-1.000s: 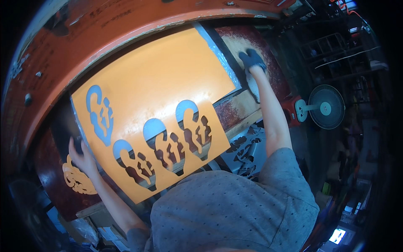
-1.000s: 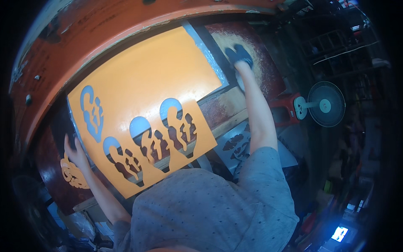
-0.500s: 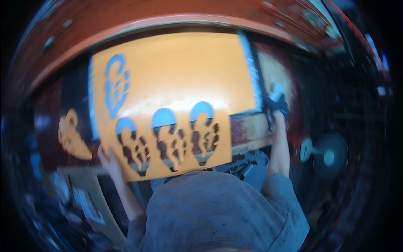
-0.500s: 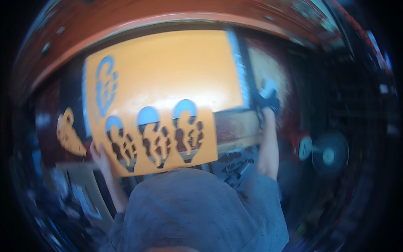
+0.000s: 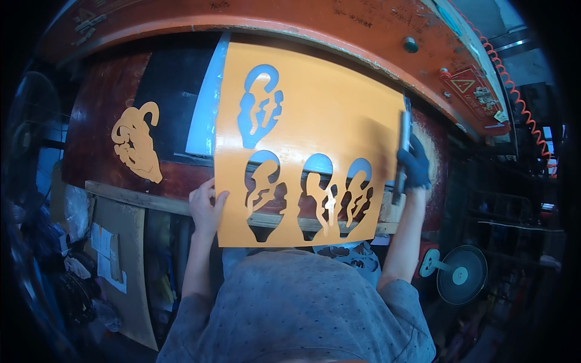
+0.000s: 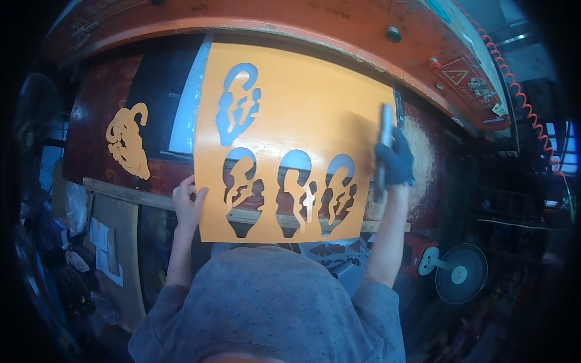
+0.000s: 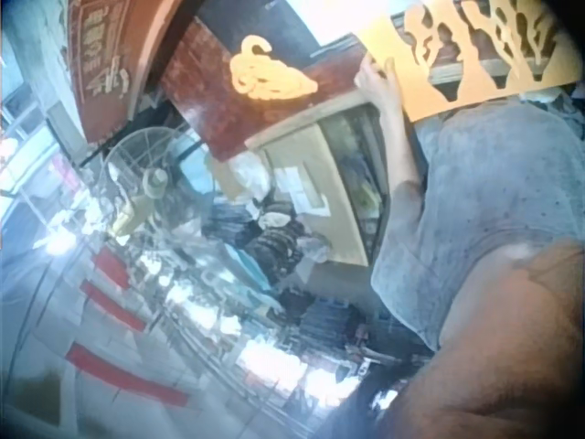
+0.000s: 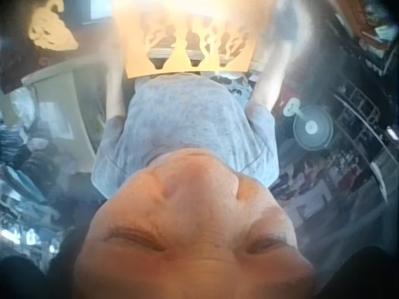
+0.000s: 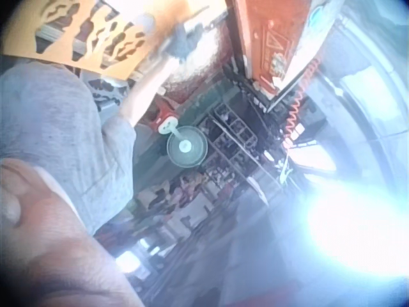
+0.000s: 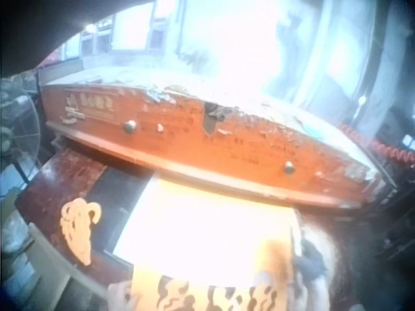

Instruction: The person retrieves a metal stencil and a white sheet, then uses a cutting tool to trace and cut shapes from the sheet. They place the cut pieces aside and later handle a yellow sheet, cutting additional shapes and arranging them on the work surface.

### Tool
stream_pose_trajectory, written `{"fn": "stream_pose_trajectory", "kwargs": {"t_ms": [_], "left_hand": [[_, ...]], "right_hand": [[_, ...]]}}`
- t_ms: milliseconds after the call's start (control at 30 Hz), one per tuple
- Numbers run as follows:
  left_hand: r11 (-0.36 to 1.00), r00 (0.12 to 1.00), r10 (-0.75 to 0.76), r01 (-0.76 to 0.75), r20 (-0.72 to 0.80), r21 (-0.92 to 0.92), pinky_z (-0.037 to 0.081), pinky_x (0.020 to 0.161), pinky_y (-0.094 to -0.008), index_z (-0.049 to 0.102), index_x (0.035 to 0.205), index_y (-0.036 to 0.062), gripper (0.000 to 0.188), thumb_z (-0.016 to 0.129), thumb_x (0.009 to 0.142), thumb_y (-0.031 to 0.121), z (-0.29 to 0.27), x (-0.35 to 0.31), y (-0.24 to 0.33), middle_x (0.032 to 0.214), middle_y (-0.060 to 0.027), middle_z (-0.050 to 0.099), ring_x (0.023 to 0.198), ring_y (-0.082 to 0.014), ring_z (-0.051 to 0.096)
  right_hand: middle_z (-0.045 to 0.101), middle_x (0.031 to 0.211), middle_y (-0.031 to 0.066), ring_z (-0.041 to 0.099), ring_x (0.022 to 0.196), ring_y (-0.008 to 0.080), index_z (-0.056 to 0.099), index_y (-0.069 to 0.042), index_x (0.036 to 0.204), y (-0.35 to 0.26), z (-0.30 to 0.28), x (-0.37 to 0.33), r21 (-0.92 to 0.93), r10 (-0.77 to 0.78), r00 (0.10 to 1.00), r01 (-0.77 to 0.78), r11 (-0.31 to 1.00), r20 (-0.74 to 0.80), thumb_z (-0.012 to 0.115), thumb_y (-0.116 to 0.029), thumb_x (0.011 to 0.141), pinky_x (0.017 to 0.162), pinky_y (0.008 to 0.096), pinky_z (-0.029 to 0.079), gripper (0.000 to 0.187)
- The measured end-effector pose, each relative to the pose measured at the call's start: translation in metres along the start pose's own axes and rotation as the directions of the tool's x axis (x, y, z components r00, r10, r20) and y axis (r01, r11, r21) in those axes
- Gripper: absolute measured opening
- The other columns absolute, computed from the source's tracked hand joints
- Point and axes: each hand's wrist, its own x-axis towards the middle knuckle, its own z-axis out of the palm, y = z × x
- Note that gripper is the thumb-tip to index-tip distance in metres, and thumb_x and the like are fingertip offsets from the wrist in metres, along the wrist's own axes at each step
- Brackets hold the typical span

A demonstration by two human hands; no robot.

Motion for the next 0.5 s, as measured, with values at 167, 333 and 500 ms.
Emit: {"fn": "stream_pose_trajectory", "kwargs": {"t_ms": [167,333,500], "left_hand": [[0.990,0.991,0.116,-0.110,-0.065,0.084,0.043,0.078,-0.0374,0.059,0.116,0.0057,0.040,0.069,0.081,0.022,0.002,-0.008,-0.010,0.077,-0.0056,0.061,0.075,-0.0244,0.059],[0.981,0.972,0.186,-0.177,-0.140,0.075,0.043,0.073,-0.0367,0.060,0.114,0.0047,0.039,0.071,0.080,0.021,0.004,-0.006,-0.013,0.072,-0.0047,0.059,0.070,-0.0233,0.058],[0.971,0.946,0.238,-0.232,-0.222,0.051,0.044,0.070,-0.0343,0.061,0.111,0.0038,0.037,0.069,0.080,0.021,0.005,0.001,-0.012,0.073,-0.0064,0.061,0.066,-0.0222,0.059]], "right_hand": [[0.064,0.105,0.0130,0.063,0.078,0.0165,0.043,-0.002,0.137,-0.064,0.145,0.012,-0.229,-0.042,0.995,0.062,0.972,0.095,0.073,-0.016,0.073,0.064,0.0280,0.052,0.072],[0.048,0.133,0.0207,0.048,0.122,0.0350,0.038,-0.020,0.142,-0.075,0.276,0.009,-0.903,0.074,0.989,-0.150,0.402,-0.131,0.055,-0.063,0.073,0.101,0.0449,0.039,0.084],[0.049,0.131,0.0163,0.046,0.124,0.0318,0.040,-0.015,0.140,-0.033,0.279,0.022,-0.908,-0.039,0.989,-0.113,0.404,-0.141,0.056,-0.064,0.074,0.101,0.0444,0.038,0.084]]}}
